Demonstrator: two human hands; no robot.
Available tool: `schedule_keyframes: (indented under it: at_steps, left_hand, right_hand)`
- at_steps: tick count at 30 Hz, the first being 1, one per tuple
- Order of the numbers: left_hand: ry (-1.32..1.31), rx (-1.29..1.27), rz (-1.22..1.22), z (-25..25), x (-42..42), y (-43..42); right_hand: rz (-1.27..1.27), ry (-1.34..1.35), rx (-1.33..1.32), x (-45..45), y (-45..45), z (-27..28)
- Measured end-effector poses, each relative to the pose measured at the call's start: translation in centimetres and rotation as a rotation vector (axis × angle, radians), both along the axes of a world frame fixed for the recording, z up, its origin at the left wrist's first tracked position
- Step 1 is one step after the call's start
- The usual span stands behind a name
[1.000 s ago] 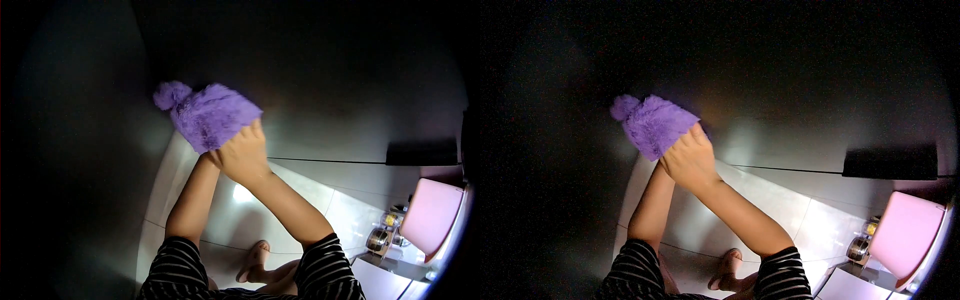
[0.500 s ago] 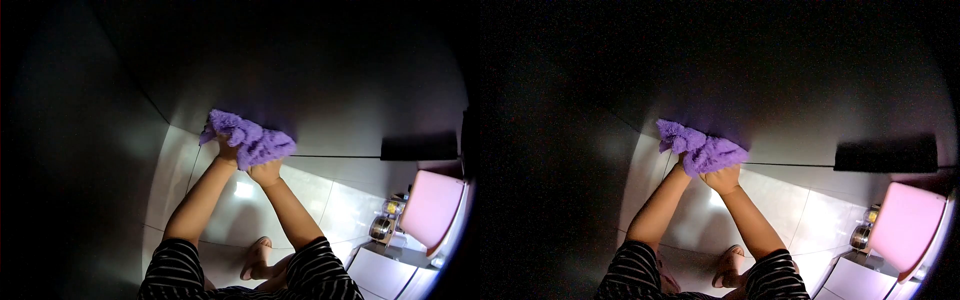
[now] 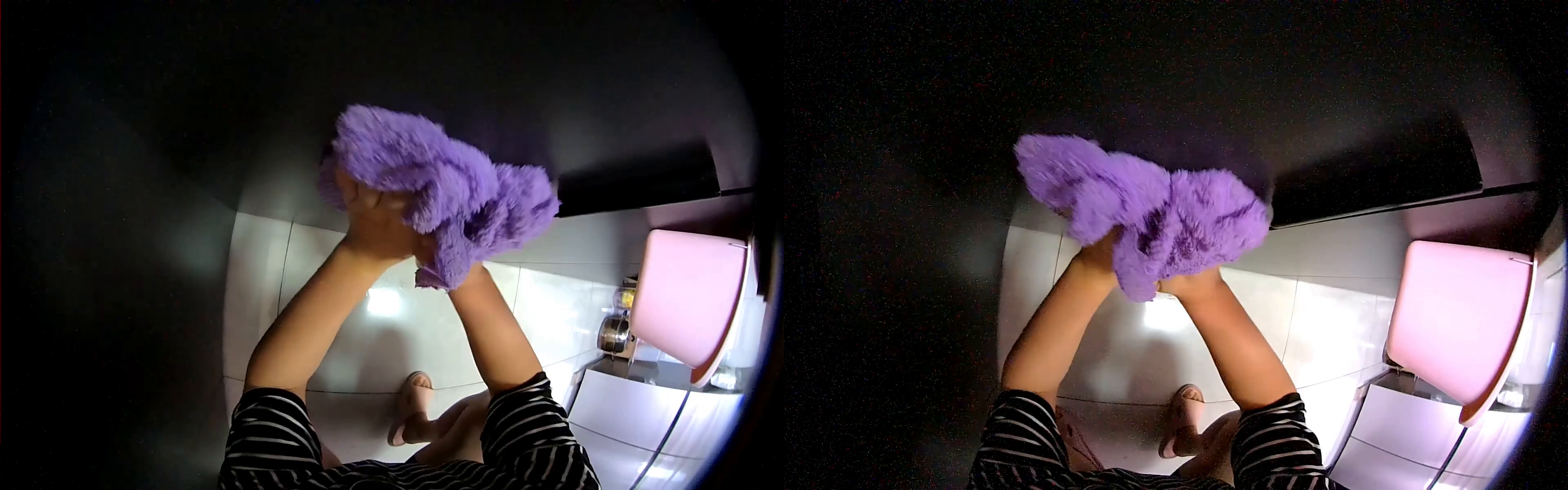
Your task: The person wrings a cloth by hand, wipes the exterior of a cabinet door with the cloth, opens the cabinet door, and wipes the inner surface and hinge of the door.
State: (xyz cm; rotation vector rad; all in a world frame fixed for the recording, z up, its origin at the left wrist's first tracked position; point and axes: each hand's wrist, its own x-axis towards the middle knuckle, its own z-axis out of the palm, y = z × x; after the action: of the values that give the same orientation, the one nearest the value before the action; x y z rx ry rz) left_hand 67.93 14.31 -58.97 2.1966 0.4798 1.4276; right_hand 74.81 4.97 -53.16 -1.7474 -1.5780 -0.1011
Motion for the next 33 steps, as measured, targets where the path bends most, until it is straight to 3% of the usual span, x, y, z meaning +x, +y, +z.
schedule_keyframes:
  at_steps: [1,3,4,5,9,11,13,15,17,18,23,25,27,31,33]
  left_hand:
    - [0.043,0.068,0.0,-2.1,0.6,0.0]
    - [0.049,0.255,0.137,-3.6,1.0,-0.5]
    - [-0.015,0.23,0.129,-3.2,0.6,-0.7]
    - [-0.025,0.2,0.107,-3.9,0.5,-1.0]
    - [0.132,0.186,-0.007,-7.2,-0.7,-1.6]
    - [0.157,0.098,-0.102,-4.2,-0.9,-2.2]
    - [0.238,0.113,-0.131,-0.1,-0.4,-2.9]
    - [0.016,0.071,-0.137,3.6,0.5,-3.9]
    - [-0.103,0.071,-0.098,6.4,0.9,-4.0]
    - [-0.101,0.112,-0.087,6.1,0.9,-3.9]
    - [-0.015,0.119,-0.078,-0.2,0.8,-3.1]
    - [0.081,0.127,-0.054,-3.4,-0.2,-2.2]
    - [0.188,0.138,-0.035,-7.0,-1.1,-1.3]
    - [0.384,0.141,0.099,-15.2,-4.3,-0.8]
    - [0.436,0.073,0.161,-17.5,-5.9,-1.2]
  right_hand:
    - [-0.022,-0.074,0.013,1.4,-0.5,-2.7]
    - [-0.171,0.112,-0.045,0.7,-1.0,-4.4]
    - [-0.181,-0.389,0.003,1.2,-1.4,-4.8]
    - [-0.207,-0.374,0.07,0.9,-1.8,-5.4]
    - [-0.208,-0.365,-0.098,0.5,-3.1,-4.3]
    - [-0.262,-0.335,-0.168,0.1,-3.2,-2.2]
    - [-0.341,-0.218,-0.077,1.3,-3.4,-1.4]
    - [-0.336,-0.122,0.089,1.2,-4.0,0.4]
    - [-0.2,-0.31,0.102,1.9,-3.9,2.3]
    - [-0.196,-0.265,0.042,0.5,-3.4,4.8]
    - [-0.094,-0.2,-0.051,4.1,-4.6,-5.8]
    - [-0.104,-0.375,-0.099,2.4,-3.7,-7.6]
    - [-0.126,-0.383,0.033,0.6,-2.4,-8.3]
    - [0.009,-0.497,-0.223,0.3,-1.3,-13.4]
    - [0.113,-0.417,-0.302,0.0,-0.5,-14.5]
